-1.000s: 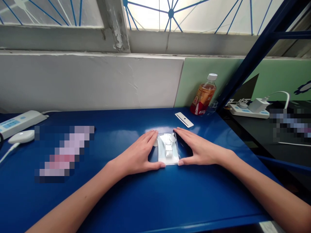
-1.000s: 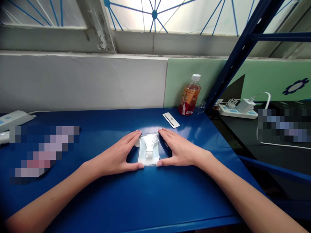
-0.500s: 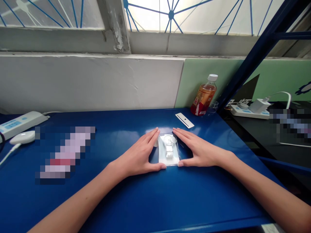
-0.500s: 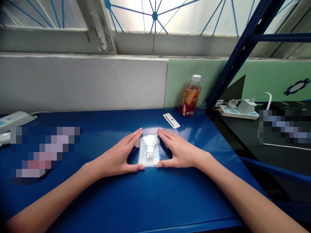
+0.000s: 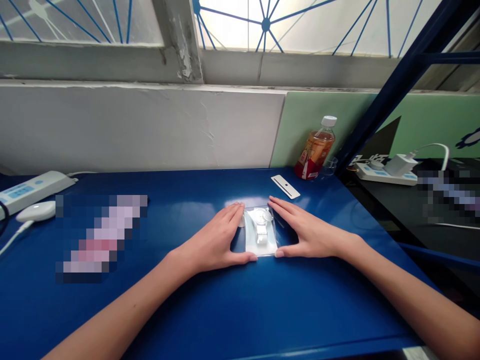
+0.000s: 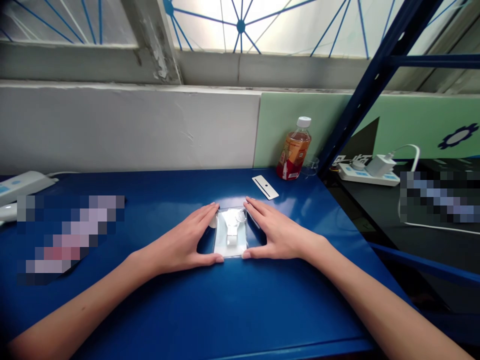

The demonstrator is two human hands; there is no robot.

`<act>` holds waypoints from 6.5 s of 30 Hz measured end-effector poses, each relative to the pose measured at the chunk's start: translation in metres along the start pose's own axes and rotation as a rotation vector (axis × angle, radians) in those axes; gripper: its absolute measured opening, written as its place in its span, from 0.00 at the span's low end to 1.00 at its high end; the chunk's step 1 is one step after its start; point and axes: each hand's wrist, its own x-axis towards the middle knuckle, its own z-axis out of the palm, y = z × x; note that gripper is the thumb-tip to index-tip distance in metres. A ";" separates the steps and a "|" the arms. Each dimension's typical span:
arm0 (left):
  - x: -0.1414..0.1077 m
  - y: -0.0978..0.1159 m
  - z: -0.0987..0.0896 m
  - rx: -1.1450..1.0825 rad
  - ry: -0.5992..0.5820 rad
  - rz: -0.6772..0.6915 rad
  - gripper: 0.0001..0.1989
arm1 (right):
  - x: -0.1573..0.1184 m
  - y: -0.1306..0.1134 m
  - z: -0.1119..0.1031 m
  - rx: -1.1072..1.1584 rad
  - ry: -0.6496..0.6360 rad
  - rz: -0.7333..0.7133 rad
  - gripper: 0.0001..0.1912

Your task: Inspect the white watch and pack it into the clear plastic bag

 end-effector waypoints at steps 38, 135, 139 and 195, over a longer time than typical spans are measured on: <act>0.002 -0.001 0.005 -0.059 0.066 -0.132 0.56 | 0.000 0.002 0.002 -0.018 0.025 -0.044 0.58; 0.004 -0.013 -0.003 0.063 0.204 0.102 0.29 | 0.000 0.007 0.002 0.038 0.125 -0.044 0.46; 0.004 -0.012 -0.003 0.087 0.230 0.134 0.24 | 0.003 0.005 0.002 0.038 0.229 -0.175 0.33; 0.000 -0.020 -0.013 0.092 0.013 -0.025 0.47 | 0.004 0.007 0.006 0.007 0.158 -0.008 0.43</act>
